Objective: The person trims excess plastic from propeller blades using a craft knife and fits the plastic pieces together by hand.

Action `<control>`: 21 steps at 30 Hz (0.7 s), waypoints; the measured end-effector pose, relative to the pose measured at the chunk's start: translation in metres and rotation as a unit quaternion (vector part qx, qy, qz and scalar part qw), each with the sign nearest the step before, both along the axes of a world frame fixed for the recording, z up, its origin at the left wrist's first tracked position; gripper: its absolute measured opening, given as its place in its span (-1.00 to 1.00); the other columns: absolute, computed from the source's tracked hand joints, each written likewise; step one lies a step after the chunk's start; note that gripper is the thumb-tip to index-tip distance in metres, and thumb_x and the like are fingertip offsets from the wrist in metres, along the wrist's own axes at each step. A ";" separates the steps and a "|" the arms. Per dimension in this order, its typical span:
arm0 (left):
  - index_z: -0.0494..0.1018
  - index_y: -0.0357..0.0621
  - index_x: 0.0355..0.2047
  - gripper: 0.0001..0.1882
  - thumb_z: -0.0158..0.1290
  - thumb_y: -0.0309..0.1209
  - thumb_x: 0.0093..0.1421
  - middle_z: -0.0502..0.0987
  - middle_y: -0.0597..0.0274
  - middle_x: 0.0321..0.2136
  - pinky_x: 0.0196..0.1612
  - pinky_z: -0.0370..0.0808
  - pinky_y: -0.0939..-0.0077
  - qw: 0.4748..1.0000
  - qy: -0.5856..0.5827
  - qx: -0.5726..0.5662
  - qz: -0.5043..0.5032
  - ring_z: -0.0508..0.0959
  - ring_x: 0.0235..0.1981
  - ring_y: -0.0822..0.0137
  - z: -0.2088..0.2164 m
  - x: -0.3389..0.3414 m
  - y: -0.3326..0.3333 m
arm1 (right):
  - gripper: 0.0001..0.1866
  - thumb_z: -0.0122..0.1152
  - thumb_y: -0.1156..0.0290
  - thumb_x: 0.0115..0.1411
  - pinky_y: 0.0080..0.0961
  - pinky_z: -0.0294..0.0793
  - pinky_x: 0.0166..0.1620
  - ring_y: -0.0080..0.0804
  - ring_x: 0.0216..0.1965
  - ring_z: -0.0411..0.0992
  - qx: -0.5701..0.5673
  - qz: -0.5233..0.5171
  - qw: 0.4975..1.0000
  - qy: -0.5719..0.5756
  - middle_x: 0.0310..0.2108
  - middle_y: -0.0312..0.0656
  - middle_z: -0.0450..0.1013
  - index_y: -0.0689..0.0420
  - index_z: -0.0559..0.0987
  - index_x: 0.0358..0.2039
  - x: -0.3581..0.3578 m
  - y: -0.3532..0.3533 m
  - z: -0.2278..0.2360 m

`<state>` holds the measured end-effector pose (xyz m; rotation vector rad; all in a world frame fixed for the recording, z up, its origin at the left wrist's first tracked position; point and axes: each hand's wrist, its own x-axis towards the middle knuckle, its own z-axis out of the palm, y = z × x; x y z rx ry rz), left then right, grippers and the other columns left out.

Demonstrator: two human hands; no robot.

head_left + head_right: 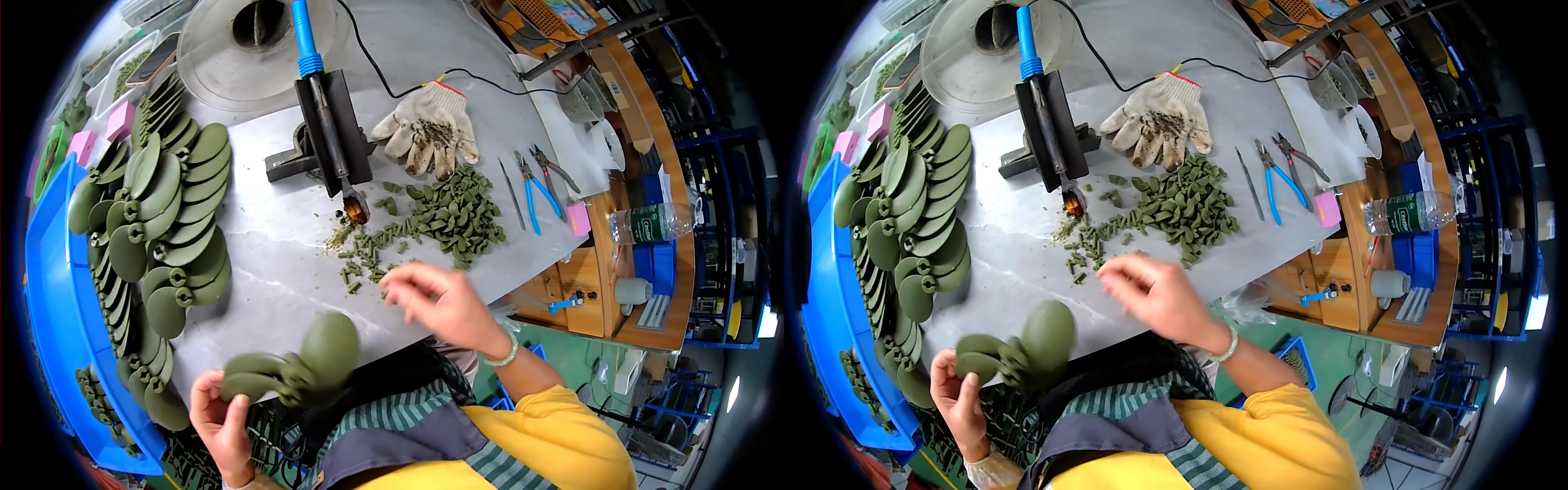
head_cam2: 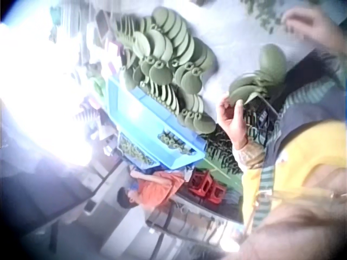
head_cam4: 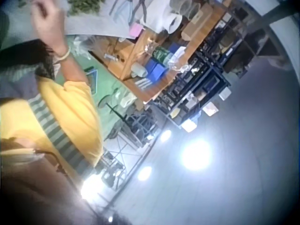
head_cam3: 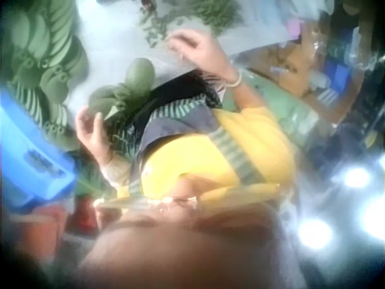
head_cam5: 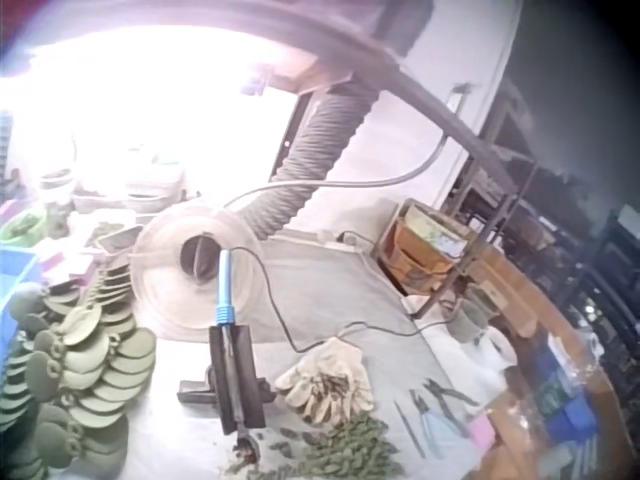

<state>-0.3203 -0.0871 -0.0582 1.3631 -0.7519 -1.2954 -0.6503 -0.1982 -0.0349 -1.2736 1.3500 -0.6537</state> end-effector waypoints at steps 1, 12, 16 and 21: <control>0.34 -0.31 0.08 -0.57 0.11 -0.64 0.19 0.49 0.19 -0.05 0.04 0.46 0.49 0.999 0.012 0.002 0.051 0.53 -0.08 0.38 -0.004 -0.002 -0.001 | -0.87 0.24 0.52 0.24 -0.45 0.48 -0.35 -0.29 -0.48 0.49 -0.240 0.000 0.956 0.167 -0.39 -0.14 0.53 0.23 0.61 -0.20 -0.010 -0.010 -0.012; 0.36 -0.28 0.14 -0.59 0.09 -0.65 0.28 0.48 0.19 0.03 0.14 0.42 0.50 0.981 -0.124 0.000 0.150 0.51 0.03 0.35 -0.015 0.012 0.007 | -0.83 0.35 0.48 0.12 -0.26 0.50 -0.21 -0.08 -0.30 0.50 -0.268 0.011 0.903 0.337 -0.29 -0.08 0.47 0.22 0.62 -0.27 -0.037 -0.040 -0.025; 0.39 -0.28 0.09 -0.61 0.13 -0.68 0.25 0.49 0.24 -0.06 0.10 0.41 0.54 0.984 -0.137 -0.002 0.116 0.50 -0.01 0.41 -0.025 0.020 0.010 | -0.84 0.35 0.53 0.11 -0.25 0.52 -0.24 -0.09 -0.34 0.53 -0.306 0.072 0.866 0.390 -0.32 -0.08 0.53 0.28 0.62 -0.29 -0.041 -0.042 -0.015; 0.36 -0.24 0.08 -0.62 0.14 -0.64 0.27 0.57 0.18 -0.07 0.04 0.44 0.58 0.987 -0.039 0.043 0.150 0.54 -0.04 0.43 -0.013 0.019 0.007 | -0.86 0.30 0.59 0.15 -0.40 0.54 -0.32 -0.28 -0.42 0.57 -0.292 0.048 0.884 0.363 -0.31 -0.13 0.55 0.28 0.62 -0.25 -0.032 -0.041 -0.010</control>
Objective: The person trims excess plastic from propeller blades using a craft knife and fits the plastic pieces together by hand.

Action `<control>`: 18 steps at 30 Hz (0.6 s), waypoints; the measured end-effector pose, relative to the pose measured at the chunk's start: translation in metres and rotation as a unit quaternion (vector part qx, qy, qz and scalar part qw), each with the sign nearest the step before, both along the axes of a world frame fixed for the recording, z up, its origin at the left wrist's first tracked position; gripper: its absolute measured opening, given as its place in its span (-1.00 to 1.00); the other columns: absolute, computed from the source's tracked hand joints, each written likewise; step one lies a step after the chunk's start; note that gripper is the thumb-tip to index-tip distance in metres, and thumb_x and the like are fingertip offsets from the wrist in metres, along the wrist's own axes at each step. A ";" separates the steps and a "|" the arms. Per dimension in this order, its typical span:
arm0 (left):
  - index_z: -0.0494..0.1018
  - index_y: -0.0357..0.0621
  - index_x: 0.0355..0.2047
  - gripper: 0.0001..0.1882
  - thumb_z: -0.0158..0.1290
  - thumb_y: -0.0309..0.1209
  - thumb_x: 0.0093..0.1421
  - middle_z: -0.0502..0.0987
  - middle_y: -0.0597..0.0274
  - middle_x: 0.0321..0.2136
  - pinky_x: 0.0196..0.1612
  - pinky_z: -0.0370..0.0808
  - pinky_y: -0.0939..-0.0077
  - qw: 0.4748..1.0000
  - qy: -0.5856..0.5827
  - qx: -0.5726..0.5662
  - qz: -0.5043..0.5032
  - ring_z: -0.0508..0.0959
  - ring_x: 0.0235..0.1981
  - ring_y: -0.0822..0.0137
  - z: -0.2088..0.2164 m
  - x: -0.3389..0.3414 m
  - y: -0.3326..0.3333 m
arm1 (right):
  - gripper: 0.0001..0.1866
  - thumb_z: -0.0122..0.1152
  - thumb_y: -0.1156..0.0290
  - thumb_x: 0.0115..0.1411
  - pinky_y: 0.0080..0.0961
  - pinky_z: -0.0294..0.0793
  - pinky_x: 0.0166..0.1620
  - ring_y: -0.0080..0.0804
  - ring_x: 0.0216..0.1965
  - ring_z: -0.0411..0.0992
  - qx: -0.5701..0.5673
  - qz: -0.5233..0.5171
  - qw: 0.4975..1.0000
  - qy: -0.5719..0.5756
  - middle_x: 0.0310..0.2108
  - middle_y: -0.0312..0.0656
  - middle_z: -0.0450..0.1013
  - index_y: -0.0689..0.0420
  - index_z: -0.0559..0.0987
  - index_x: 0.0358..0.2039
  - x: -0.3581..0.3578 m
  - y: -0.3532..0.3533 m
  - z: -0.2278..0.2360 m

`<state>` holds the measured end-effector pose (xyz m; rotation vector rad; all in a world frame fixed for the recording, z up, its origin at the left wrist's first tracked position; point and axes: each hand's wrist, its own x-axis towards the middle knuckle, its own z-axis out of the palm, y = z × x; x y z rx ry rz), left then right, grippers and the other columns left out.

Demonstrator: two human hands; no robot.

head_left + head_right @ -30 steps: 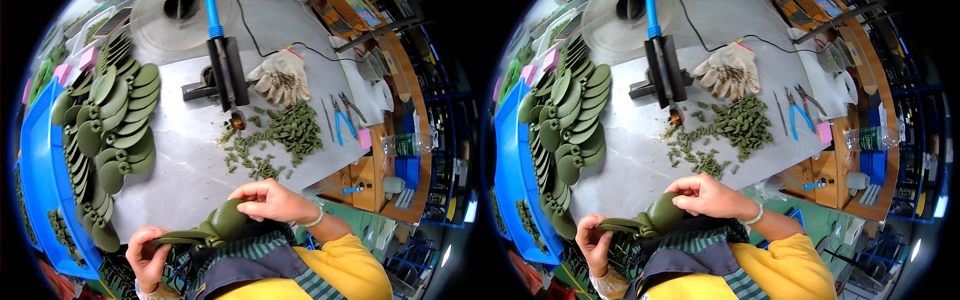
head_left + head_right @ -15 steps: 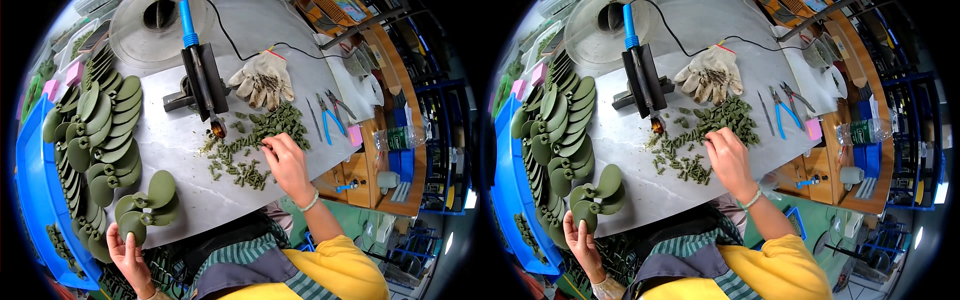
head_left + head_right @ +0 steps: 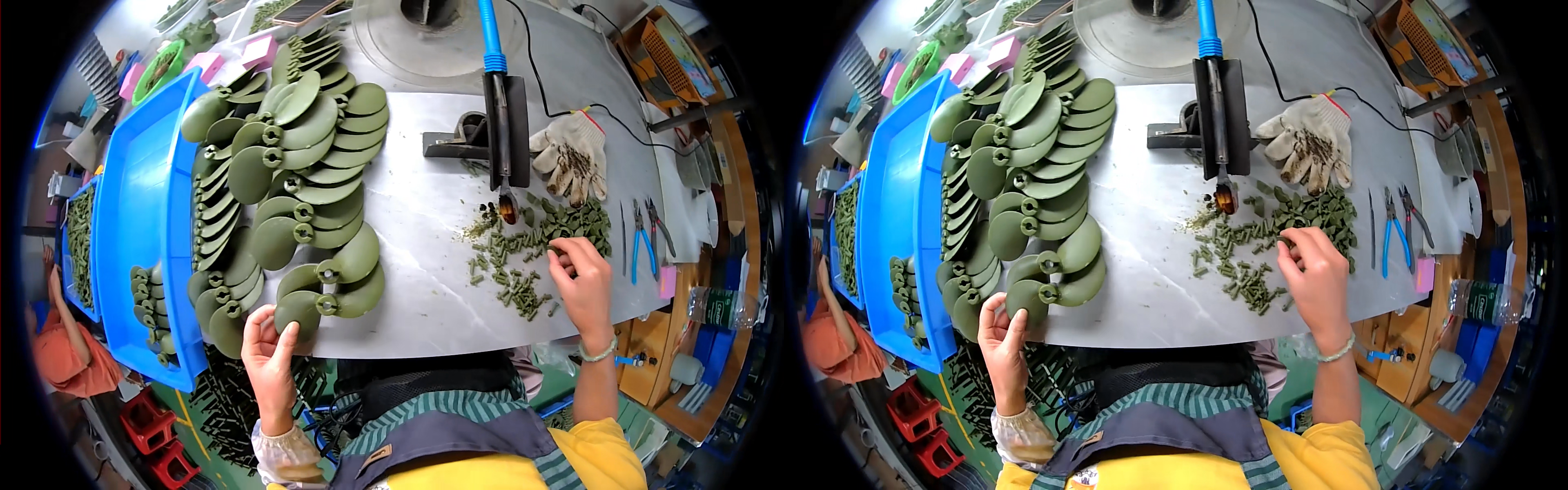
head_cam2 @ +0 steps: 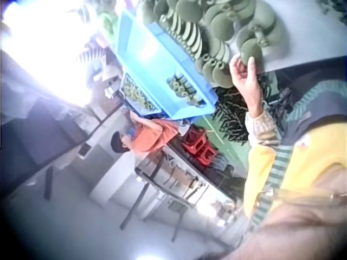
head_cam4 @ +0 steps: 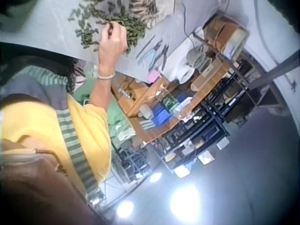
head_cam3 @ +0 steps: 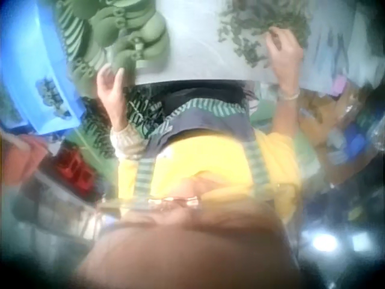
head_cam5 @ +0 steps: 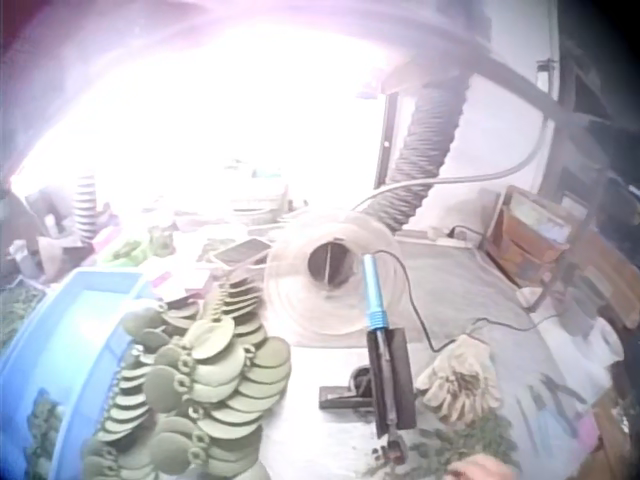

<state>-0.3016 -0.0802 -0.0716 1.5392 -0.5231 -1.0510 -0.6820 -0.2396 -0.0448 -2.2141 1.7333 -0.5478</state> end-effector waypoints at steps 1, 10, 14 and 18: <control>0.35 -0.23 0.09 -0.61 0.13 -0.64 0.27 0.58 0.13 -0.05 0.03 0.46 0.56 1.000 0.008 0.003 0.003 0.56 -0.05 0.41 0.003 -0.002 -0.002 | -0.86 0.29 0.61 0.16 -0.48 0.54 -0.34 -0.36 -0.41 0.58 0.043 -0.017 0.995 -0.084 -0.32 -0.15 0.55 0.27 0.62 -0.23 0.000 0.001 0.003; 0.31 -0.18 -0.05 -0.65 0.15 -0.68 0.24 0.57 0.19 -0.11 -0.05 0.49 0.62 0.995 0.082 -0.058 -0.008 0.54 -0.11 0.47 0.006 -0.039 -0.023 | -0.83 0.26 0.65 0.23 -0.62 0.54 -0.20 -0.54 -0.25 0.59 0.193 -0.051 0.922 -0.333 -0.26 -0.25 0.54 0.32 0.62 -0.15 0.013 0.000 0.042; 0.31 -0.18 -0.05 -0.65 0.15 -0.70 0.23 0.51 0.27 -0.17 -0.07 0.49 0.63 0.997 0.073 -0.038 -0.006 0.53 -0.14 0.49 0.000 -0.045 -0.024 | -0.84 0.32 0.61 0.18 -0.59 0.56 -0.19 -0.52 -0.28 0.57 0.142 -0.048 0.948 -0.280 -0.28 -0.25 0.59 0.28 0.64 -0.19 0.030 -0.005 0.046; 0.31 -0.19 -0.05 -0.65 0.15 -0.70 0.23 0.49 0.29 -0.18 -0.07 0.47 0.64 0.996 0.069 -0.056 -0.013 0.51 -0.14 0.50 0.004 -0.055 -0.031 | -0.82 0.35 0.60 0.14 -0.58 0.56 -0.25 -0.49 -0.34 0.58 0.051 0.017 0.981 -0.185 -0.33 -0.20 0.59 0.29 0.63 -0.22 0.042 -0.016 0.047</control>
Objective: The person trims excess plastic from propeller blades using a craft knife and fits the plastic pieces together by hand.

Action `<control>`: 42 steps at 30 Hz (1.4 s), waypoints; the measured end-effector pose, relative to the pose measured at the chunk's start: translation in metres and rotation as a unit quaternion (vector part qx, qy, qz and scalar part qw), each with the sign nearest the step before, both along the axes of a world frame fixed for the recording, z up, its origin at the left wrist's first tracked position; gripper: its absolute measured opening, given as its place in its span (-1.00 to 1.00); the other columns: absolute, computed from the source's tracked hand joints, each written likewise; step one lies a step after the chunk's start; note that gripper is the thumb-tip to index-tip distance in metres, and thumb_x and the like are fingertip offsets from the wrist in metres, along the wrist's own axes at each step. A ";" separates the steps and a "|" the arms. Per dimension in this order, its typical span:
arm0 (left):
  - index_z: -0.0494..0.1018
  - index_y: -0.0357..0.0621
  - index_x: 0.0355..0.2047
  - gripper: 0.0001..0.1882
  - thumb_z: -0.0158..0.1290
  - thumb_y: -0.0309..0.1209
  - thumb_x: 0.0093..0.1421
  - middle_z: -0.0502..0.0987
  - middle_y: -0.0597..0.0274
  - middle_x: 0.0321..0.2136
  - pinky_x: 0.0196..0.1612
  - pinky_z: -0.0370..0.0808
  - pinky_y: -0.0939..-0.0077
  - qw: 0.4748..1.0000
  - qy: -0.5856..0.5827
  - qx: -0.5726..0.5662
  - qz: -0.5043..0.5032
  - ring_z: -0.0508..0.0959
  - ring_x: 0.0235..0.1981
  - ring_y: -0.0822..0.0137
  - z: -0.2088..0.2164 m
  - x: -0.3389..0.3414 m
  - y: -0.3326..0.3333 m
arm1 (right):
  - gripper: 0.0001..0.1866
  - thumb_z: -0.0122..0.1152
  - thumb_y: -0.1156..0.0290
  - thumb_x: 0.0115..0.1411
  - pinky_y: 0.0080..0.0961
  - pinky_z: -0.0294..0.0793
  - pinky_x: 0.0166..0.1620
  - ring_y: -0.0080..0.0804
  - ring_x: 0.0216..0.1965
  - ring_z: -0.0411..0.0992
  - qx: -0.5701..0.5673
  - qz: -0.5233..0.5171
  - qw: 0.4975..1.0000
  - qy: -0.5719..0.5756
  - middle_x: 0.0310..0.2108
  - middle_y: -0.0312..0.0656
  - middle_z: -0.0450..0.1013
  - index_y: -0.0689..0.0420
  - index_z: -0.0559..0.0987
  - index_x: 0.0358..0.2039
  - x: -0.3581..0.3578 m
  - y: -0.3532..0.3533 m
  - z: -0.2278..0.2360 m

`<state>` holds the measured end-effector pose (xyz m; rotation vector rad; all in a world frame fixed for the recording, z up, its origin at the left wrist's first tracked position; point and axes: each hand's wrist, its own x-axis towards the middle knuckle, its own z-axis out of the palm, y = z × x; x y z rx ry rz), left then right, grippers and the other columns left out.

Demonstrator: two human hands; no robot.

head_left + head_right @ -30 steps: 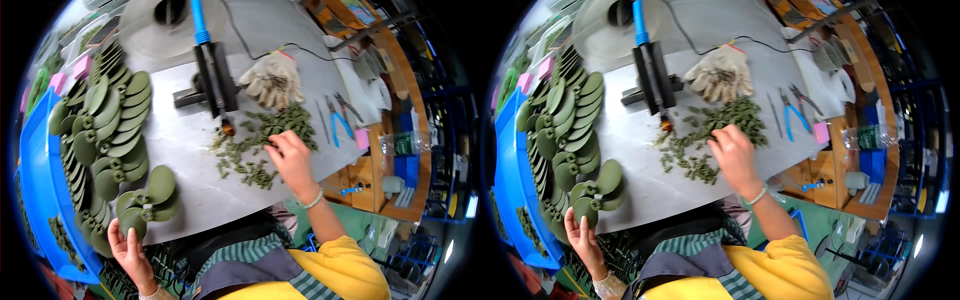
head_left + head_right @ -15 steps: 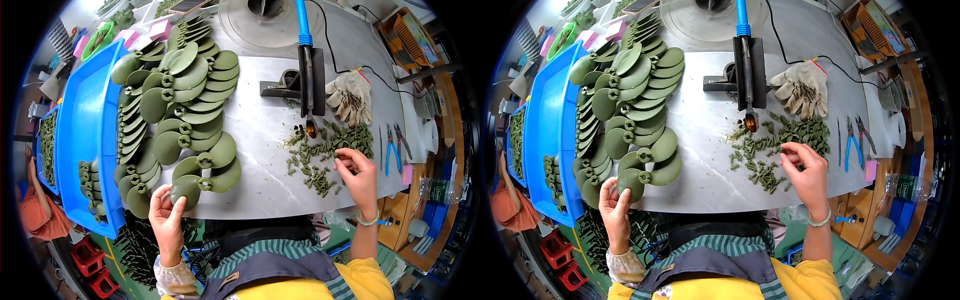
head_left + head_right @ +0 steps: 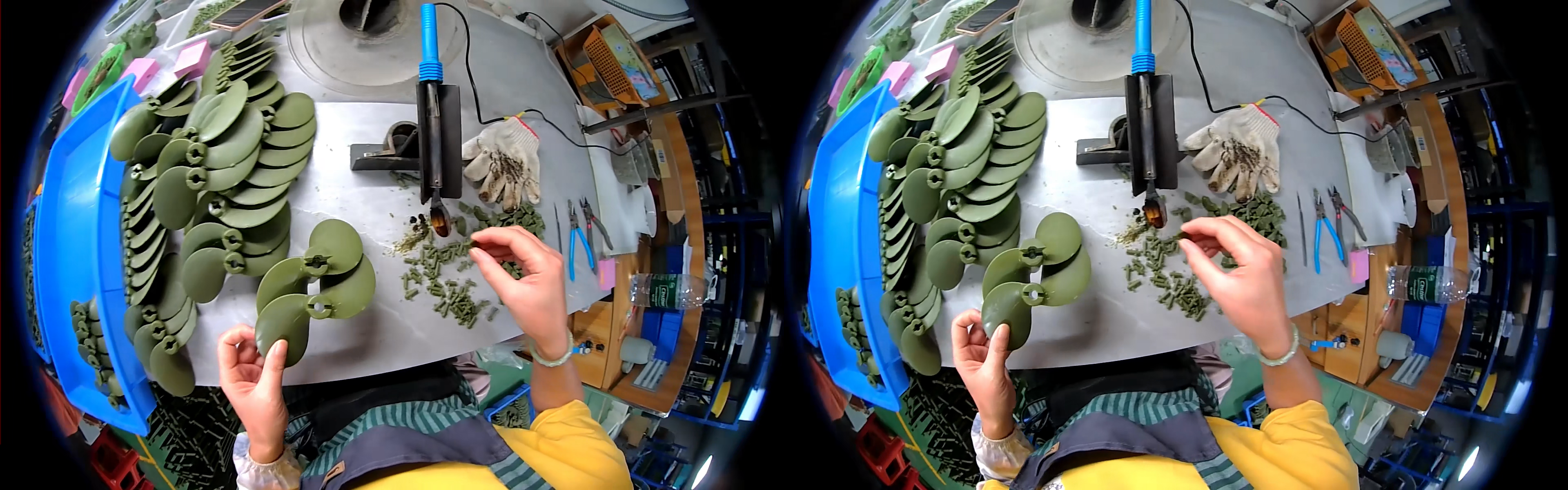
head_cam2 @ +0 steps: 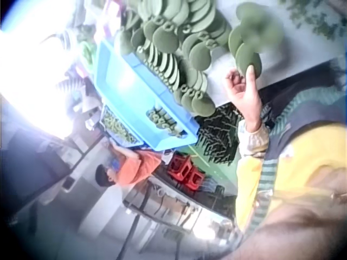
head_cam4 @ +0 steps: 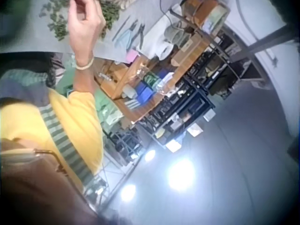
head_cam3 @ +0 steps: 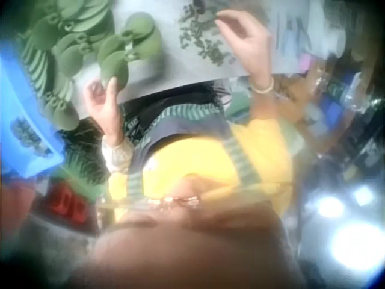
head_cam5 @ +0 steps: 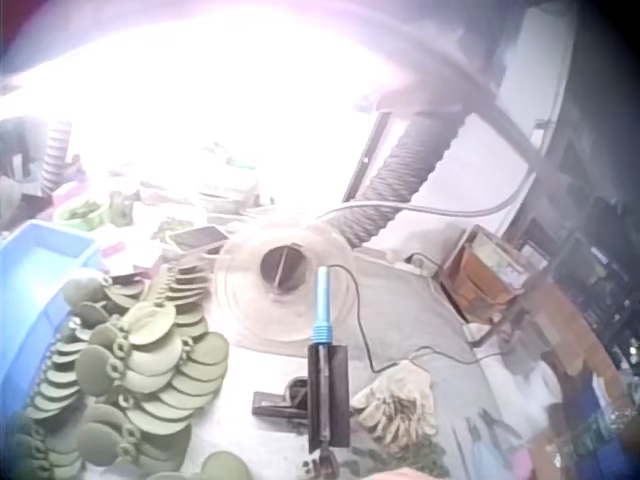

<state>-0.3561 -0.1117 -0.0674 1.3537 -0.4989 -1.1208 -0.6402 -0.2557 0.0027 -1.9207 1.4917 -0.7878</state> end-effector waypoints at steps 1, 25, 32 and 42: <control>0.30 -0.19 -0.05 -0.64 0.14 -0.71 0.23 0.49 0.29 -0.18 -0.06 0.46 0.64 1.000 -0.003 -0.005 -0.003 0.51 -0.14 0.50 0.000 -0.002 -0.001 | -0.83 0.34 0.60 0.13 -0.57 0.55 -0.29 -0.46 -0.36 0.58 -0.022 0.008 1.000 0.017 -0.33 -0.18 0.58 0.29 0.63 -0.23 0.007 -0.003 0.002; 0.28 -0.17 -0.08 -0.65 0.13 -0.71 0.23 0.42 0.33 -0.19 -0.12 0.41 0.66 0.998 0.006 -0.041 -0.043 0.45 -0.17 0.54 0.010 -0.032 -0.034 | -0.84 0.38 0.52 0.04 -0.30 0.39 -0.19 -0.21 -0.29 0.38 -0.147 0.052 0.956 0.248 -0.40 -0.19 0.37 0.21 0.62 -0.33 0.036 -0.026 -0.011; 0.28 -0.16 -0.07 -0.65 0.14 -0.71 0.23 0.43 0.32 -0.18 -0.09 0.42 0.65 0.998 0.012 -0.050 -0.043 0.46 -0.17 0.53 0.009 -0.033 -0.035 | -0.83 0.39 0.48 0.03 -0.31 0.33 -0.18 -0.25 -0.28 0.39 -0.163 0.064 0.944 0.280 -0.39 -0.22 0.37 0.17 0.63 -0.33 0.038 -0.028 -0.011; 0.25 -0.25 -0.02 -0.61 0.10 -0.77 0.22 0.47 0.05 -0.02 0.02 0.53 0.54 0.995 -0.004 -0.080 -0.067 0.51 -0.01 0.38 0.000 -0.030 -0.031 | -0.84 0.38 0.46 0.04 -0.32 0.30 -0.18 -0.27 -0.28 0.38 -0.162 0.058 0.938 0.302 -0.40 -0.24 0.37 0.15 0.64 -0.32 0.039 -0.026 -0.007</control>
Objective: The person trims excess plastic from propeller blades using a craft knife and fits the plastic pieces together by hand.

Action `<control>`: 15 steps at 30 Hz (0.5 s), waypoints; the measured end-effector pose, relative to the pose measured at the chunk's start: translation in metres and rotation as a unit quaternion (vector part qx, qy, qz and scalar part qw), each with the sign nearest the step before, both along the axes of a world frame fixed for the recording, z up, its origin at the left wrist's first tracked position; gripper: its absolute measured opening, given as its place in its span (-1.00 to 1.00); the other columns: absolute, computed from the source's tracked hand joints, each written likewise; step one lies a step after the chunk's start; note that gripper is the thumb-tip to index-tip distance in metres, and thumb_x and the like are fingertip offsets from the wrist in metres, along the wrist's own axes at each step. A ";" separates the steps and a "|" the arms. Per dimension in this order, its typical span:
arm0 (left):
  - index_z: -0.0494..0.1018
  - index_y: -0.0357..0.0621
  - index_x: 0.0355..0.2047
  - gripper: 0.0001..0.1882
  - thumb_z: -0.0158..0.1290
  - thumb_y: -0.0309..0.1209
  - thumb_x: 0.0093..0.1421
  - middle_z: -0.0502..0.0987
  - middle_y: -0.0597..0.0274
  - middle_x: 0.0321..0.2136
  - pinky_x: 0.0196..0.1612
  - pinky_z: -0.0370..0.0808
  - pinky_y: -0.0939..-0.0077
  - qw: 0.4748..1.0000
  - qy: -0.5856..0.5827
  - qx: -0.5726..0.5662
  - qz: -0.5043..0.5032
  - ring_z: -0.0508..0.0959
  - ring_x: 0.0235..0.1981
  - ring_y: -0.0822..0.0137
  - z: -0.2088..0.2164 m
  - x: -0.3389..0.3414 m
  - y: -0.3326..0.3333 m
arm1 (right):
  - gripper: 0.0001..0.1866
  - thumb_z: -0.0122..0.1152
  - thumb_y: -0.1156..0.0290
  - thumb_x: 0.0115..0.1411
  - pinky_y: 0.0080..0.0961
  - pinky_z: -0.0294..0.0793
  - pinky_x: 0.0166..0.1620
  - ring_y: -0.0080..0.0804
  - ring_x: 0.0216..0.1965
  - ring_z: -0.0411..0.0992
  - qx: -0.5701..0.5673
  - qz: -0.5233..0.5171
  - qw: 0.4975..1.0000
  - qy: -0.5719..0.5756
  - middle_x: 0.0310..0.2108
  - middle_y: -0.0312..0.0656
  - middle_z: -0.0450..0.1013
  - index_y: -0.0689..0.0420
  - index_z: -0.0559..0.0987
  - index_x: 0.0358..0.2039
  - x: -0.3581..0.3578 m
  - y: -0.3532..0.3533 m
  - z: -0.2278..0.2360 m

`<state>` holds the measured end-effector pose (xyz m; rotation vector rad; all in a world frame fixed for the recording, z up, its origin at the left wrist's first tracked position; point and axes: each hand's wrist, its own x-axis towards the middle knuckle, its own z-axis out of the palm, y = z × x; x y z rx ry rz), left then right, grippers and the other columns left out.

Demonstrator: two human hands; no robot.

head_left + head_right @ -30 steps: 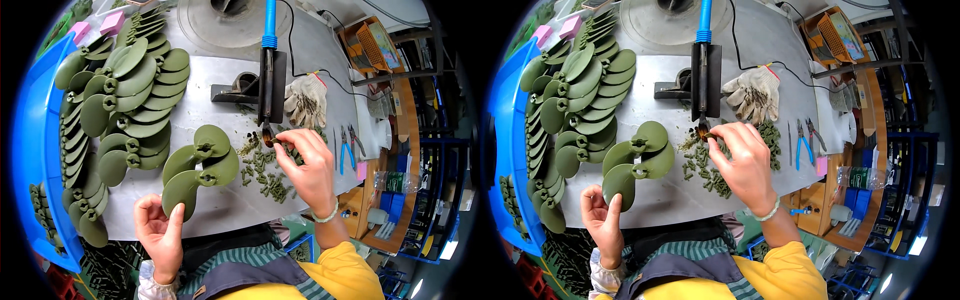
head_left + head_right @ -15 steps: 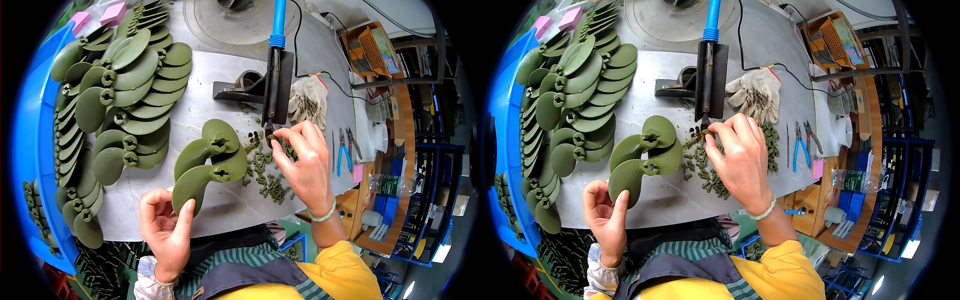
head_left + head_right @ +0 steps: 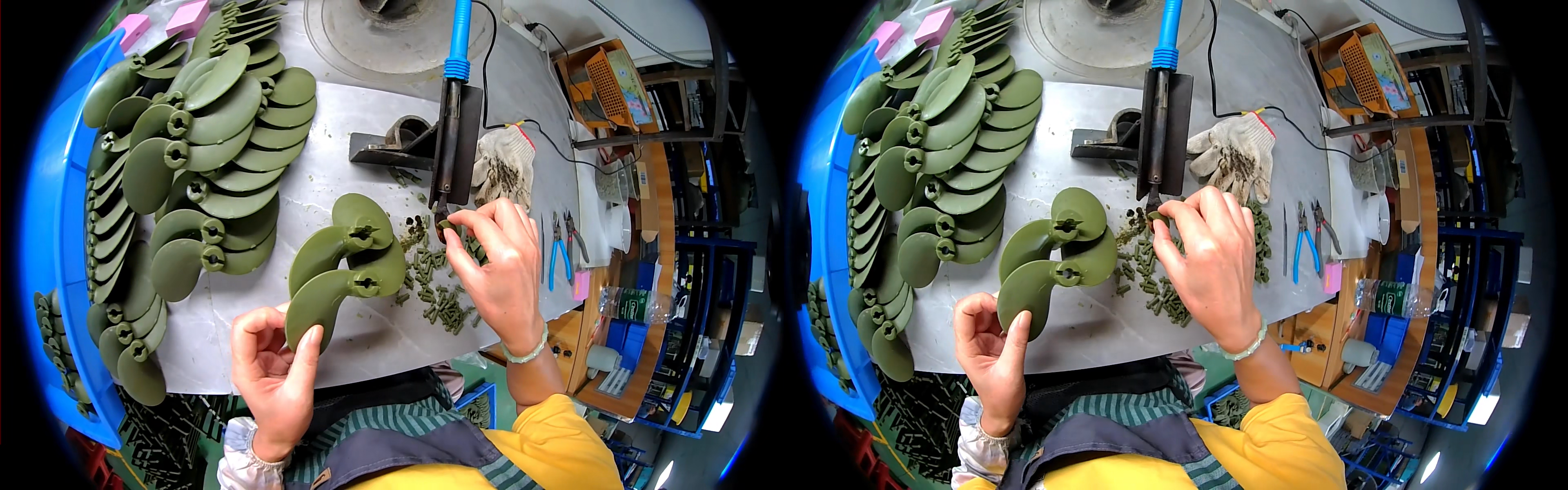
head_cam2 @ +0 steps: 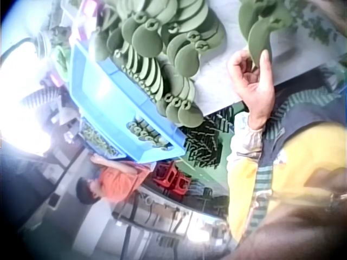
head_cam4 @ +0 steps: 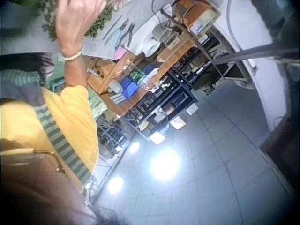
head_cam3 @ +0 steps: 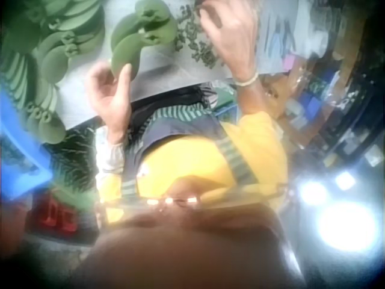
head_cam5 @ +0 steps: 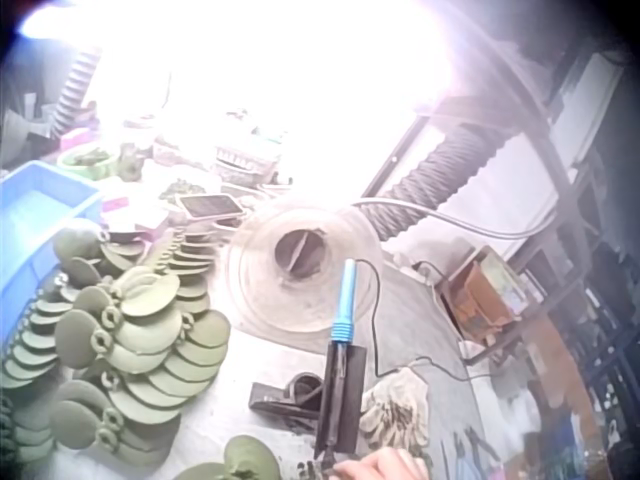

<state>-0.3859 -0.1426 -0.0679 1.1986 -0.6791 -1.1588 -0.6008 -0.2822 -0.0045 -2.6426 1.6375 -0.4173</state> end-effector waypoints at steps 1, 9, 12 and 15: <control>0.25 -0.25 -0.02 -0.61 0.10 -0.77 0.22 0.47 0.05 -0.02 0.02 0.53 0.54 1.000 -0.001 -0.002 -0.001 0.51 -0.01 0.38 0.000 0.000 0.000 | -0.84 0.38 0.46 0.04 -0.32 0.30 -0.18 -0.27 -0.28 0.38 0.000 -0.001 1.000 0.001 -0.39 -0.24 0.37 0.15 0.64 -0.32 0.000 0.000 0.001; 0.26 -0.25 -0.03 -0.62 0.10 -0.76 0.22 0.47 0.05 -0.02 0.00 0.54 0.54 1.000 -0.004 -0.003 -0.002 0.52 -0.02 0.38 0.000 0.000 0.000 | -0.82 0.40 0.45 0.03 -0.32 0.29 -0.19 -0.27 -0.28 0.38 -0.008 0.005 1.000 0.005 -0.40 -0.24 0.37 0.15 0.64 -0.32 0.000 0.000 0.000; 0.26 -0.25 -0.04 -0.63 0.11 -0.76 0.22 0.48 0.06 -0.03 -0.03 0.56 0.55 1.000 -0.010 0.006 0.002 0.52 -0.04 0.39 0.001 -0.001 -0.001 | -0.83 0.40 0.45 0.02 -0.34 0.29 -0.18 -0.27 -0.29 0.39 -0.001 0.010 1.000 0.006 -0.41 -0.25 0.38 0.14 0.65 -0.33 0.003 0.001 0.003; 0.27 -0.25 -0.05 -0.64 0.11 -0.75 0.22 0.49 0.08 -0.05 -0.06 0.57 0.56 1.000 -0.006 0.002 0.004 0.53 -0.04 0.40 0.003 -0.001 -0.003 | -0.80 0.42 0.57 -0.03 -0.45 0.35 -0.20 -0.37 -0.37 0.40 0.096 0.033 0.988 -0.113 -0.47 -0.27 0.40 0.16 0.68 -0.33 0.014 0.008 0.014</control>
